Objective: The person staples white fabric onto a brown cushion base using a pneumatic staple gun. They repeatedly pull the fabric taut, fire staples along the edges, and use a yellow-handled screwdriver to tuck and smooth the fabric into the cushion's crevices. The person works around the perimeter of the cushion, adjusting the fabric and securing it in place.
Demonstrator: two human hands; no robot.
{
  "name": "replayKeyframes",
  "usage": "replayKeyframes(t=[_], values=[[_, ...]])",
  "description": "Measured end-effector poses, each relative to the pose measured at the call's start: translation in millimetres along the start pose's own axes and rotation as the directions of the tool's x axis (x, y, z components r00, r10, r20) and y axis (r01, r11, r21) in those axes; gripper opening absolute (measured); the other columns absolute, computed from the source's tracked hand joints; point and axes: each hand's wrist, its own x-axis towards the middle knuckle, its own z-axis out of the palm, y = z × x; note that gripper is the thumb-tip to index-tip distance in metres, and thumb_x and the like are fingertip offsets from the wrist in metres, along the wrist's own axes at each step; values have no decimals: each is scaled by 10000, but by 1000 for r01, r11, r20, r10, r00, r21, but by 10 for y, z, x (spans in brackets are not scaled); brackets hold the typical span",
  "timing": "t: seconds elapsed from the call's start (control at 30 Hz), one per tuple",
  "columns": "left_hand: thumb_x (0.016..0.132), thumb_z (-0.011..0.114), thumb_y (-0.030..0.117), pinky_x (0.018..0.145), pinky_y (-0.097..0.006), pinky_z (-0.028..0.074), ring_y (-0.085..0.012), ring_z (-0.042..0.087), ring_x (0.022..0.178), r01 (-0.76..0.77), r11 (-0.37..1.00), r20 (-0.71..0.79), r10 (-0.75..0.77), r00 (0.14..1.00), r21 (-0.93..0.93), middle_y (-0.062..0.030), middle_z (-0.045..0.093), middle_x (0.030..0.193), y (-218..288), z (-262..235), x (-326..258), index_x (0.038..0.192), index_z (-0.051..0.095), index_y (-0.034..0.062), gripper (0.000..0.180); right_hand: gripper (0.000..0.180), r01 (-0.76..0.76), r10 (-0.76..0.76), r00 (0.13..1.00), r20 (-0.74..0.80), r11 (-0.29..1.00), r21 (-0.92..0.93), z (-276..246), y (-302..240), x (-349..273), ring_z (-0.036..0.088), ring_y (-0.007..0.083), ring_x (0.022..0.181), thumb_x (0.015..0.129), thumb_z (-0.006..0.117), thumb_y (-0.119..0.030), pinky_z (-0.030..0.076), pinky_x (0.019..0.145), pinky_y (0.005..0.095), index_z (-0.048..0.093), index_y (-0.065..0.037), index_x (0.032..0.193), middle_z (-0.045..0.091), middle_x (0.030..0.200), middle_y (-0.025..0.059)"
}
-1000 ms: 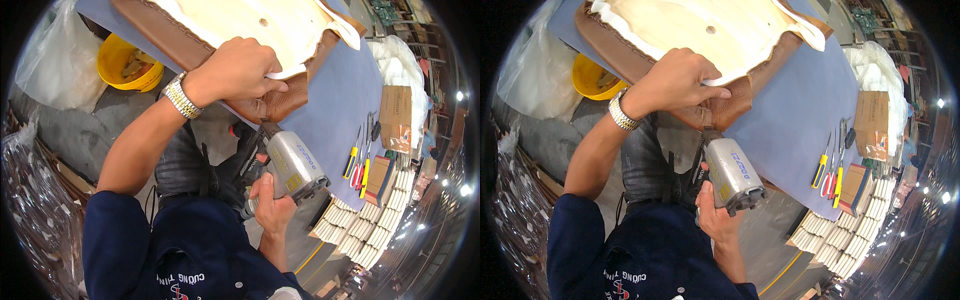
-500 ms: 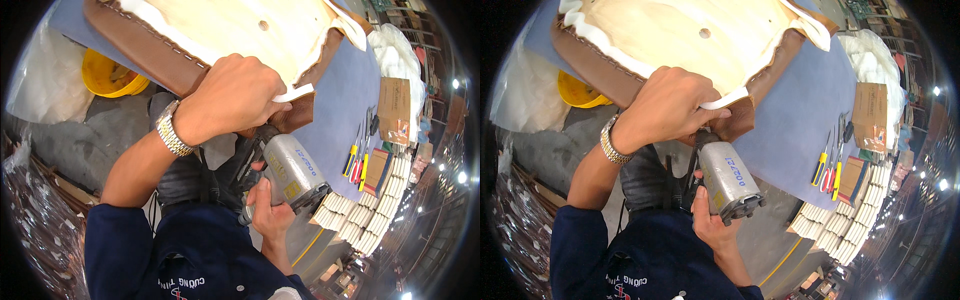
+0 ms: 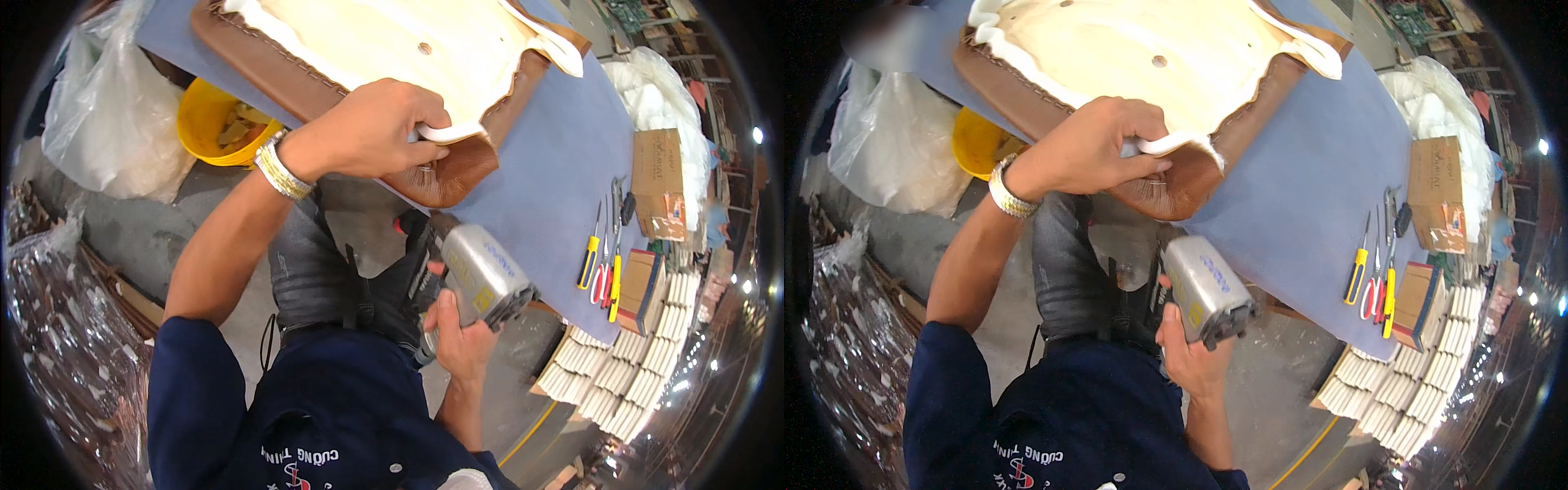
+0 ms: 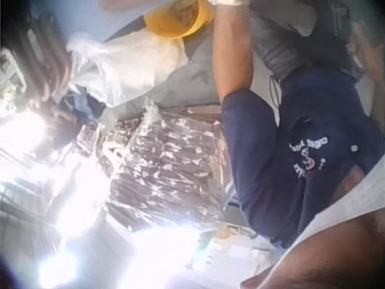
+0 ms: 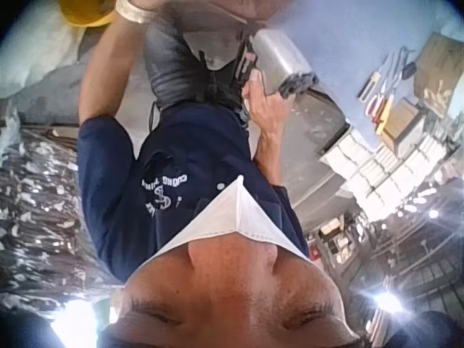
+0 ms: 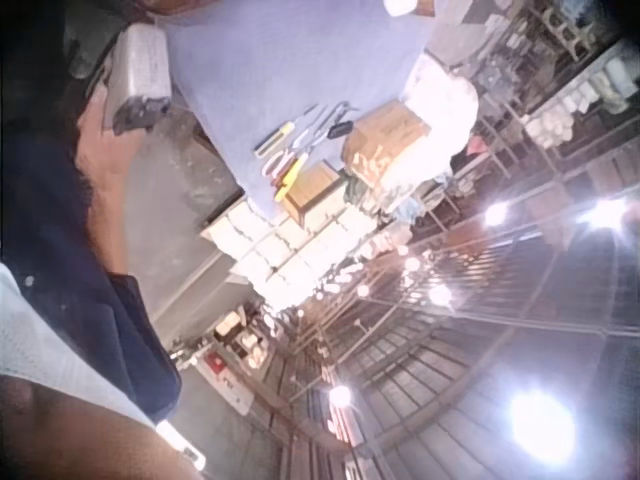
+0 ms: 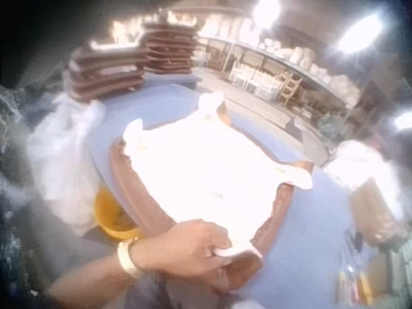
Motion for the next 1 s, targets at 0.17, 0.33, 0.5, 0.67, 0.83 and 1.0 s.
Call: replayKeyframes(t=[0.17, 0.33, 0.5, 0.67, 0.83, 1.0], values=[[745, 861, 138, 880, -370, 507, -270, 684, 924, 147, 982, 184, -124, 975, -118, -126, 726, 981, 81, -121, -94, 954, 676, -12, 317, 444, 7, -11, 998, 65, 998, 69, -258, 407, -276, 602, 104, 611, 988, 559, 50, 506, 536, 259, 465, 91, 1420, 711, 1213, 200], [754, 925, 319, 803, -360, 499, -255, 658, 802, 86, 973, -37, -80, 996, 214, -91, 702, 835, 421, 123, -55, 898, 690, 2, 419, 450, 92, -95, 983, 155, 995, 22, -358, 748, -286, 612, 102, 669, 987, 597, 45, 513, 558, 254, 474, 89, 1417, 695, 1248, 205], [813, 889, 356, 732, -362, 515, -236, 644, 730, 104, 973, -283, -43, 958, 206, -64, 710, 761, 296, 293, -187, 828, 755, 31, 352, 303, 71, -69, 994, 85, 997, -13, -394, 755, -305, 698, 347, 927, 923, 730, -82, 533, 843, 418, 674, 36, 1196, 731, 1118, 212], [844, 875, 298, 841, -336, 523, -184, 658, 922, 69, 982, -119, -49, 992, 173, -51, 732, 1020, 317, 109, -185, 932, 774, 58, 275, 337, 123, -122, 989, 81, 992, -9, -528, 893, -344, 682, 282, 931, 937, 702, -42, 528, 821, 390, 603, 62, 1242, 714, 1145, 214], [821, 878, 325, 823, -368, 545, -243, 692, 940, -82, 918, -33, 102, 994, 389, -82, 745, 1045, 242, 24, -172, 957, 790, 60, 311, 490, 202, -212, 971, 110, 975, 97, -522, 804, -267, 644, 141, 735, 995, 580, 55, 544, 590, 264, 403, 87, 1451, 656, 1277, 262], [856, 823, 371, 688, -409, 529, -334, 662, 756, 73, 943, -217, -1, 976, 324, -93, 720, 839, 197, 216, -258, 907, 811, 84, 292, 471, 300, -315, 941, 123, 946, 125, -314, 582, -93, 653, 162, 703, 1004, 565, 42, 559, 592, 277, 404, 94, 1444, 651, 1271, 278]])
